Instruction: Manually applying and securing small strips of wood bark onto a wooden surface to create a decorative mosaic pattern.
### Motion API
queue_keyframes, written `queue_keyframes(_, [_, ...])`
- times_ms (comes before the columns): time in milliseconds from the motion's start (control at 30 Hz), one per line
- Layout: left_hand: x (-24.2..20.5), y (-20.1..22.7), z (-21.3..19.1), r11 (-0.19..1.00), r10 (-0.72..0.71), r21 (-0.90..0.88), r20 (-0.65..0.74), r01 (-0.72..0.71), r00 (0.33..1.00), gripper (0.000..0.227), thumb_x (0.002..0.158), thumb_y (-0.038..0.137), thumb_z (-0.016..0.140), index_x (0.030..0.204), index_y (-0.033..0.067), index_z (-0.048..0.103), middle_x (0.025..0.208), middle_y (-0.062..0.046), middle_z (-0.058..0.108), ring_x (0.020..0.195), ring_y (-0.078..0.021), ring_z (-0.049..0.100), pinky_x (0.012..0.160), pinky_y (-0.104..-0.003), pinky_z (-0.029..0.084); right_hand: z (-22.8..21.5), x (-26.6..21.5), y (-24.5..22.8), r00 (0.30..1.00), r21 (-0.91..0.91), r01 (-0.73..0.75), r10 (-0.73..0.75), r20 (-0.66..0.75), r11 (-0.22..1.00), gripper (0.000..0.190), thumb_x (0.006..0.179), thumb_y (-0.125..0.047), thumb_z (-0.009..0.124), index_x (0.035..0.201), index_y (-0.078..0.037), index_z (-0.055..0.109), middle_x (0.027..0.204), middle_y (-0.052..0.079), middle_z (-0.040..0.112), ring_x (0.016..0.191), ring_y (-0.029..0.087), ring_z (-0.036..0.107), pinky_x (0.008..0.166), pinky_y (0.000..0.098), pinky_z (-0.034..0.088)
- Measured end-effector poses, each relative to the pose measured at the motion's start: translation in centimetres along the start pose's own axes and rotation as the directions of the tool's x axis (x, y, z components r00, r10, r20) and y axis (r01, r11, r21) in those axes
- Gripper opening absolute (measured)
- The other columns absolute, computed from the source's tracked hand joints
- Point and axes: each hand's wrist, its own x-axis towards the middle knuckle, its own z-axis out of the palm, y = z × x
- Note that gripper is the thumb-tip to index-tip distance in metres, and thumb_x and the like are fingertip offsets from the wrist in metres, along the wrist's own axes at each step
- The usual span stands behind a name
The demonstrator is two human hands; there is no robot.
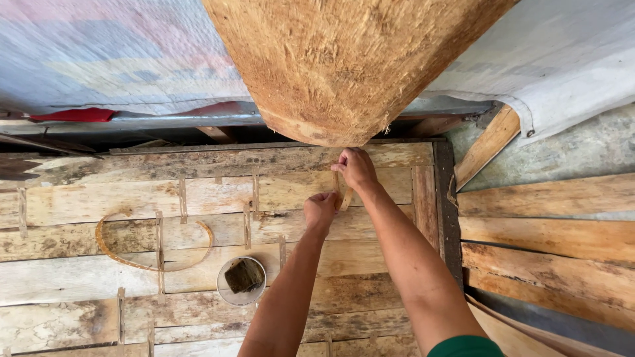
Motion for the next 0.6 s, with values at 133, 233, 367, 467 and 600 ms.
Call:
queue_keyframes(133, [0.4, -0.4, 0.1, 0.996, -0.009, -0.087, -0.001, 0.009, 1.0, 0.029, 0.093, 0.023, 0.074, 0.077, -0.002, 0.075, 0.064, -0.005, 0.068, 0.054, -0.0115, 0.058, 0.053, -0.028, 0.048, 0.4, 0.0, 0.7, 0.991, 0.085, -0.059, 0.048, 0.124, 0.995, 0.032, 0.081, -0.024, 0.087, 0.085, -0.007, 0.06, 0.092, 0.007, 0.065, 0.082, 0.019, 0.066, 0.074, 0.0334, 0.057])
queue_keyframes(233, [0.7, -0.9, 0.3, 0.992, 0.01, -0.125, 0.033, -0.006, 0.999, 0.03, 0.094, 0.02, 0.072, 0.076, -0.0039, 0.074, 0.064, -0.006, 0.068, 0.054, -0.0116, 0.058, 0.052, -0.029, 0.046, 0.9, 0.0, 1.5, 0.997, 0.031, 0.08, -0.08, 0.009, 0.996, 0.036, 0.075, -0.023, 0.091, 0.083, -0.007, 0.06, 0.092, 0.007, 0.063, 0.083, 0.021, 0.063, 0.074, 0.0347, 0.056])
queue_keyframes(367, [1.8, -2.4, 0.7, 0.989, 0.041, -0.146, 0.011, -0.039, 0.999, 0.028, 0.094, 0.019, 0.073, 0.077, -0.0033, 0.075, 0.065, -0.007, 0.069, 0.055, -0.0119, 0.059, 0.053, -0.029, 0.048, 0.7, 0.0, 1.4, 0.997, 0.066, 0.067, -0.07, 0.031, 0.996, 0.042, 0.069, -0.021, 0.095, 0.083, -0.005, 0.059, 0.093, 0.009, 0.063, 0.083, 0.022, 0.062, 0.074, 0.0378, 0.055])
queue_keyframes(467, [0.6, -1.7, 0.7, 0.976, 0.216, 0.047, -0.051, -0.214, 0.975, 0.023, 0.093, 0.018, 0.071, 0.081, -0.0007, 0.075, 0.067, -0.009, 0.072, 0.057, -0.0158, 0.065, 0.056, -0.033, 0.052, 0.8, 0.5, 1.1, 0.998, 0.03, 0.056, -0.057, 0.03, 0.998, 0.043, 0.066, -0.021, 0.097, 0.08, -0.004, 0.06, 0.094, 0.01, 0.065, 0.085, 0.023, 0.062, 0.076, 0.0392, 0.055])
queue_keyframes(600, [-1.5, 1.2, 1.4, 0.738, 0.422, 0.581, -0.001, -0.343, 0.907, 0.019, 0.092, 0.025, 0.069, 0.09, 0.0072, 0.075, 0.079, -0.017, 0.074, 0.072, -0.0352, 0.07, 0.066, -0.048, 0.055, 1.7, 2.2, 1.3, 0.968, -0.001, -0.189, 0.186, 0.168, 0.982, 0.036, 0.068, -0.021, 0.095, 0.078, -0.007, 0.063, 0.097, 0.01, 0.071, 0.089, 0.023, 0.069, 0.081, 0.0383, 0.058])
